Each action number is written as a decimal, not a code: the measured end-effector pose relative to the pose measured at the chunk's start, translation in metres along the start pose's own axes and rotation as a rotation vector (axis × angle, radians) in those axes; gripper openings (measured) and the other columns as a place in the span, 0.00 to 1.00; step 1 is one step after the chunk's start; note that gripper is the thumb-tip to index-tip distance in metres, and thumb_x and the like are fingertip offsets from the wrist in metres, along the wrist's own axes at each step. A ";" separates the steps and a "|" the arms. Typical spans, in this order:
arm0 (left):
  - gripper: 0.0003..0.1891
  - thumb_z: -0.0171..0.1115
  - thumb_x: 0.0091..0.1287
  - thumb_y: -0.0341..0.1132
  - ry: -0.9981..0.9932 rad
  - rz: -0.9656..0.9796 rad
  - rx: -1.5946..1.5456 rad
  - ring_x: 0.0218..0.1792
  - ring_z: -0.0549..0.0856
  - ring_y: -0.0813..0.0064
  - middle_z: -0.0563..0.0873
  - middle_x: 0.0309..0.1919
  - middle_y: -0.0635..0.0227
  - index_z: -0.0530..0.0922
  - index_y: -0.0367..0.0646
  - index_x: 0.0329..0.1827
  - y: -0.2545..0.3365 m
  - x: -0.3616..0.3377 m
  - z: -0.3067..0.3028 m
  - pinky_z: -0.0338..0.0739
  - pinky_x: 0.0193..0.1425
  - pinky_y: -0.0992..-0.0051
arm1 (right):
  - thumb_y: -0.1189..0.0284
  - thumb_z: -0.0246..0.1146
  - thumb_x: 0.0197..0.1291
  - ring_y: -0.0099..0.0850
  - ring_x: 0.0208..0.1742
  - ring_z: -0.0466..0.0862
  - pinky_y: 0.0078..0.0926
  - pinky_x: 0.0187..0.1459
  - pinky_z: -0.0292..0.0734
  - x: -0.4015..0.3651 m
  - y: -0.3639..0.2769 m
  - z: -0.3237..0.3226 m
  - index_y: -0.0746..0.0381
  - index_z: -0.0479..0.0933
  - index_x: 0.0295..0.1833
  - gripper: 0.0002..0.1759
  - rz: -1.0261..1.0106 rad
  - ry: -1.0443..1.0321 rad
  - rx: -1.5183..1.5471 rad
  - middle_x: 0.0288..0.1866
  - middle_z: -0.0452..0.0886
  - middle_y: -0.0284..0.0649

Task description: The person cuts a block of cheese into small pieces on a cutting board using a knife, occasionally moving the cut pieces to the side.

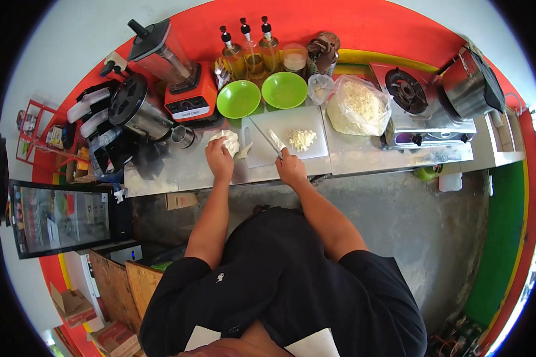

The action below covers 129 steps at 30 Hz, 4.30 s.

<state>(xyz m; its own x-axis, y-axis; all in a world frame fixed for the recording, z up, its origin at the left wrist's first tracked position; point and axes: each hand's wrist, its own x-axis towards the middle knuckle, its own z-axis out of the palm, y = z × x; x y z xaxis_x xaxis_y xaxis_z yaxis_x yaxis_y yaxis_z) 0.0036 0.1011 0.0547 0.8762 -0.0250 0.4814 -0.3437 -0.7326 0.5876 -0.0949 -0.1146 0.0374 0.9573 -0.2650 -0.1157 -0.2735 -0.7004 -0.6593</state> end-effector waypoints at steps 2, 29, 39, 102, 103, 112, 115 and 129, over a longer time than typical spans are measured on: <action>0.17 0.59 0.62 0.18 0.017 -0.037 0.013 0.52 0.79 0.52 0.84 0.48 0.60 0.85 0.43 0.51 -0.015 0.000 -0.005 0.74 0.59 0.58 | 0.64 0.59 0.69 0.64 0.41 0.84 0.60 0.45 0.77 0.002 -0.005 0.001 0.64 0.70 0.50 0.15 -0.027 -0.030 -0.012 0.35 0.85 0.62; 0.12 0.70 0.58 0.33 -0.395 0.160 0.159 0.59 0.74 0.57 0.77 0.51 0.65 0.86 0.47 0.46 0.049 -0.024 0.081 0.69 0.61 0.58 | 0.60 0.59 0.70 0.61 0.42 0.85 0.59 0.45 0.78 -0.017 0.033 -0.024 0.62 0.72 0.50 0.16 0.095 0.051 -0.111 0.38 0.86 0.59; 0.16 0.68 0.60 0.29 -0.341 0.169 0.102 0.59 0.75 0.55 0.78 0.55 0.63 0.83 0.46 0.52 0.050 -0.037 0.081 0.70 0.61 0.56 | 0.56 0.55 0.75 0.55 0.39 0.88 0.53 0.45 0.82 -0.007 0.009 -0.012 0.63 0.74 0.48 0.18 0.067 0.002 -0.283 0.35 0.87 0.56; 0.13 0.60 0.59 0.20 -0.493 0.069 0.114 0.54 0.83 0.61 0.84 0.46 0.66 0.86 0.43 0.43 0.068 -0.031 0.090 0.82 0.56 0.62 | 0.62 0.52 0.77 0.51 0.46 0.90 0.46 0.48 0.84 0.024 0.007 -0.019 0.67 0.67 0.51 0.17 0.010 -0.322 -0.402 0.40 0.88 0.56; 0.13 0.59 0.59 0.20 -0.517 0.059 0.132 0.53 0.83 0.60 0.85 0.46 0.66 0.86 0.43 0.42 0.070 -0.030 0.091 0.82 0.56 0.62 | 0.62 0.53 0.77 0.51 0.46 0.90 0.46 0.48 0.84 0.023 0.006 -0.019 0.67 0.67 0.51 0.16 0.007 -0.335 -0.430 0.41 0.88 0.56; 0.11 0.58 0.62 0.24 -0.578 0.051 0.175 0.54 0.84 0.59 0.86 0.47 0.64 0.87 0.42 0.42 0.072 -0.030 0.089 0.82 0.56 0.61 | 0.74 0.53 0.70 0.49 0.48 0.90 0.44 0.49 0.85 0.030 -0.006 -0.023 0.69 0.67 0.53 0.11 -0.032 -0.352 -0.449 0.43 0.87 0.59; 0.11 0.57 0.63 0.25 -0.553 0.053 0.156 0.55 0.84 0.59 0.86 0.48 0.64 0.86 0.41 0.44 0.073 -0.034 0.086 0.82 0.57 0.61 | 0.73 0.53 0.70 0.50 0.49 0.90 0.44 0.50 0.85 0.019 -0.008 -0.025 0.70 0.68 0.53 0.12 -0.018 -0.346 -0.404 0.44 0.88 0.58; 0.18 0.55 0.66 0.25 -0.401 0.091 0.041 0.60 0.83 0.60 0.84 0.60 0.63 0.82 0.39 0.58 0.065 -0.061 0.084 0.80 0.63 0.64 | 0.76 0.58 0.66 0.51 0.50 0.89 0.42 0.51 0.85 0.017 -0.007 -0.021 0.71 0.67 0.54 0.15 0.029 -0.366 -0.352 0.46 0.87 0.59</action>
<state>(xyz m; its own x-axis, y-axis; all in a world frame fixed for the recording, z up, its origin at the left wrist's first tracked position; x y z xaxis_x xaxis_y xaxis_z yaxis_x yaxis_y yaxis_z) -0.0432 -0.0023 0.0088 0.9076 -0.3482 0.2345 -0.4197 -0.7410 0.5241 -0.0789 -0.1281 0.0550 0.9018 -0.0824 -0.4243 -0.2552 -0.8937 -0.3689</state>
